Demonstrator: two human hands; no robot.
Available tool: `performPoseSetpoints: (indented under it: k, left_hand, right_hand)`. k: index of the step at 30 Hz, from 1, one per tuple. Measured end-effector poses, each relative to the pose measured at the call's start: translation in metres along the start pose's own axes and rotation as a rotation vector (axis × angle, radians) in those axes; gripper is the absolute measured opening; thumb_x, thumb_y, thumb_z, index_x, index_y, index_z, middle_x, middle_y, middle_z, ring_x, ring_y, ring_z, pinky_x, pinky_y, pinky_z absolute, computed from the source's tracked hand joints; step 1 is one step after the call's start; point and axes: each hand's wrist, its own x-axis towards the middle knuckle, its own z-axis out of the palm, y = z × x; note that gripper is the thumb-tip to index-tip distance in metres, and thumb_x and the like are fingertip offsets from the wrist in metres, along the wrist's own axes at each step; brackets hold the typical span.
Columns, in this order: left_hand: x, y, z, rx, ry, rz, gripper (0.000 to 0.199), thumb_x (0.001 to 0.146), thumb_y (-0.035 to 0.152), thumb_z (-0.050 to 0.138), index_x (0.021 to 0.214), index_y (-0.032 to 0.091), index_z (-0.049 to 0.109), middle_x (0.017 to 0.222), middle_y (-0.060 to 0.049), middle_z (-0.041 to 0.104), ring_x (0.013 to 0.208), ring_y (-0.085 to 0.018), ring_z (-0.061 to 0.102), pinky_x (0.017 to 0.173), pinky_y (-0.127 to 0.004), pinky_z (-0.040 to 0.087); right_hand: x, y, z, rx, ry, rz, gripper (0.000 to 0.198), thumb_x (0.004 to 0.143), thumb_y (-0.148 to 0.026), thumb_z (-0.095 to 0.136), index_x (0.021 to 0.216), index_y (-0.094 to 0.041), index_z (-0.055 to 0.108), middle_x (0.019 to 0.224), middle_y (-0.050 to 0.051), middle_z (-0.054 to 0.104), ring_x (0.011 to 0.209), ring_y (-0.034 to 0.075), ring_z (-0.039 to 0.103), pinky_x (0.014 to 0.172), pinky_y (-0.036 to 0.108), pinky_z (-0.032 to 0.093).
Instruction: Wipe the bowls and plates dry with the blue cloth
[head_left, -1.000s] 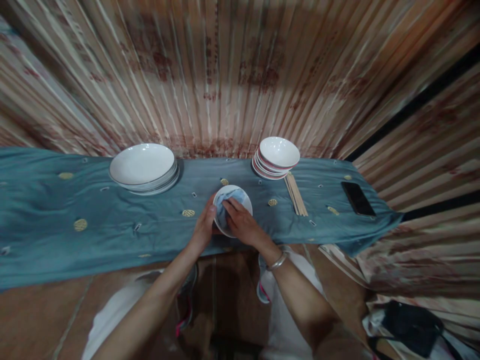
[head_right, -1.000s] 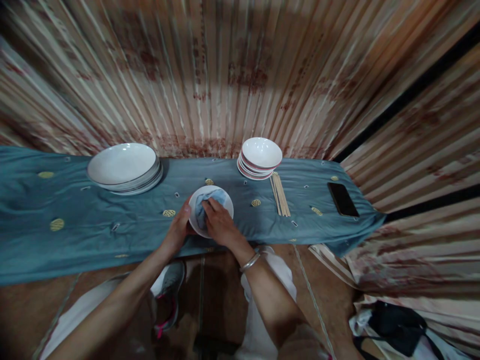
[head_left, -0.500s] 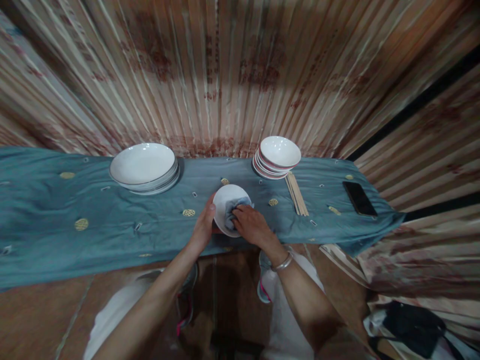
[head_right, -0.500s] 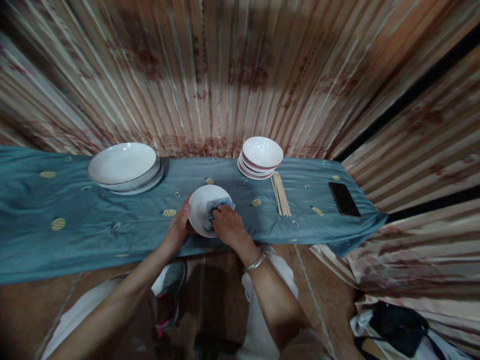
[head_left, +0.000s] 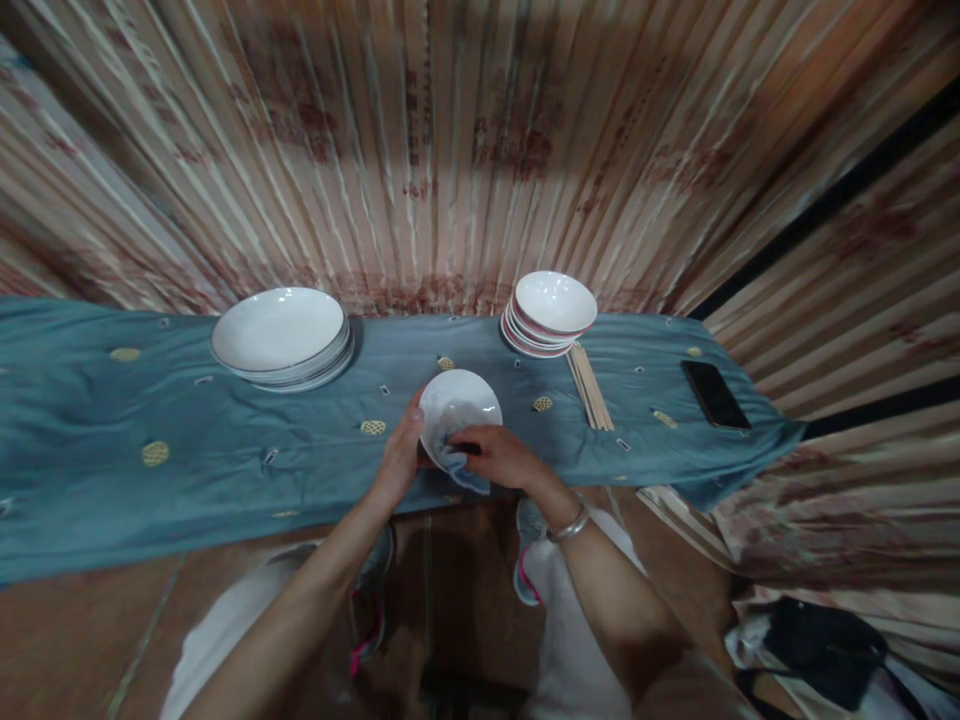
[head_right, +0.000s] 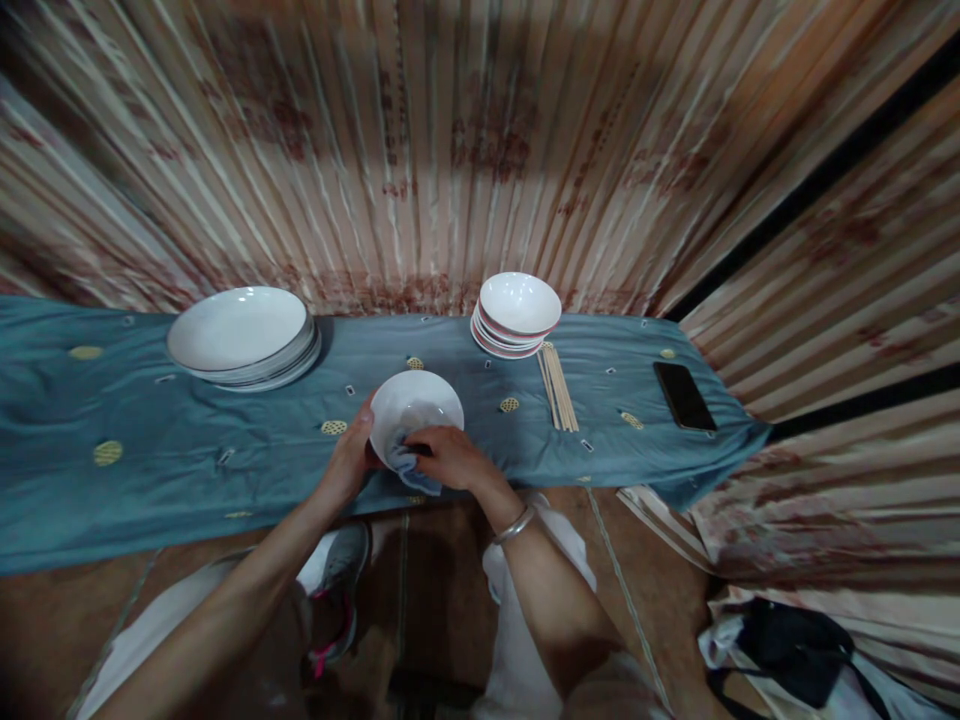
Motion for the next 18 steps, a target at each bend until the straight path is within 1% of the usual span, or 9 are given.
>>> performPoseSetpoints:
  k: [2,4,5,7,9,11,13,15,18]
  left_hand:
    - [0.001,-0.002,-0.001,0.000,-0.009,-0.026,0.069,0.086,0.065,0.050,0.143,0.026,0.051,0.134,-0.008,0.063,0.105,-0.028,0.065,0.068,-0.033,0.060]
    - [0.002,-0.005,-0.002,0.001,-0.028,-0.033,0.072,0.086,0.066,0.049,0.145,0.027,0.048,0.132,-0.008,0.064,0.100,-0.027,0.067,0.063,-0.032,0.059]
    - [0.003,-0.006,-0.002,-0.008,-0.033,-0.015,0.072,0.086,0.066,0.049,0.145,0.026,0.048,0.132,-0.008,0.064,0.101,-0.027,0.067,0.064,-0.032,0.059]
    - [0.005,-0.007,-0.002,-0.039,-0.027,0.040,0.071,0.087,0.063,0.050,0.144,0.021,0.050,0.133,-0.009,0.064,0.108,-0.027,0.065,0.076,-0.033,0.059]
    - [0.006,-0.008,-0.002,-0.055,-0.006,0.061,0.067,0.088,0.059,0.050,0.142,0.019,0.052,0.134,-0.010,0.063,0.114,-0.027,0.063,0.086,-0.034,0.058]
    - [0.006,-0.008,-0.002,-0.040,0.021,0.025,0.063,0.089,0.054,0.051,0.142,0.020,0.052,0.134,-0.009,0.063,0.115,-0.027,0.063,0.086,-0.036,0.058]
    - [0.006,-0.008,-0.002,-0.014,0.036,-0.022,0.060,0.090,0.050,0.051,0.143,0.021,0.051,0.132,-0.009,0.065,0.113,-0.029,0.063,0.082,-0.038,0.060]
    - [0.006,-0.009,-0.002,0.002,0.041,-0.039,0.059,0.090,0.047,0.051,0.143,0.019,0.051,0.132,-0.010,0.065,0.115,-0.030,0.062,0.085,-0.039,0.059]
    - [0.007,-0.011,-0.003,0.021,0.044,-0.002,0.059,0.092,0.048,0.049,0.143,0.019,0.051,0.141,-0.011,0.058,0.127,-0.030,0.055,0.096,-0.041,0.054]
  right_hand:
    - [0.003,0.000,0.008,0.141,0.051,-0.015,0.024,0.083,-0.017,0.064,0.104,-0.018,0.075,0.099,0.005,0.076,0.091,0.020,0.070,0.083,0.030,0.052]
    - [0.006,-0.003,0.017,0.274,0.133,-0.043,0.025,0.083,-0.018,0.064,0.107,-0.018,0.073,0.100,0.004,0.076,0.092,0.019,0.070,0.084,0.030,0.053]
    - [0.008,-0.005,0.022,0.323,0.182,-0.059,0.028,0.083,-0.018,0.063,0.111,-0.018,0.072,0.102,0.004,0.075,0.094,0.019,0.070,0.086,0.030,0.053]
    - [0.009,-0.012,0.028,0.359,0.274,-0.085,0.037,0.085,-0.017,0.061,0.121,-0.018,0.066,0.112,0.006,0.073,0.100,0.018,0.069,0.091,0.031,0.053]
    - [0.010,-0.020,0.031,0.301,0.337,-0.104,0.043,0.088,-0.015,0.056,0.131,-0.018,0.059,0.127,0.010,0.066,0.113,0.018,0.065,0.100,0.032,0.050]
    - [0.011,-0.027,0.030,0.171,0.366,-0.115,0.047,0.090,-0.016,0.053,0.137,-0.018,0.054,0.142,0.012,0.056,0.131,0.019,0.053,0.110,0.034,0.043]
    - [0.011,-0.031,0.028,0.031,0.364,-0.122,0.052,0.092,-0.017,0.050,0.144,-0.018,0.047,0.153,0.013,0.044,0.143,0.021,0.039,0.118,0.037,0.035]
    - [0.011,-0.033,0.026,-0.064,0.350,-0.129,0.057,0.093,-0.017,0.047,0.149,-0.017,0.040,0.159,0.013,0.034,0.148,0.021,0.029,0.121,0.038,0.030]
    - [0.013,-0.032,0.025,-0.116,0.335,-0.133,0.065,0.090,-0.012,0.046,0.153,-0.016,0.032,0.162,0.012,0.025,0.150,0.021,0.024,0.122,0.038,0.027]
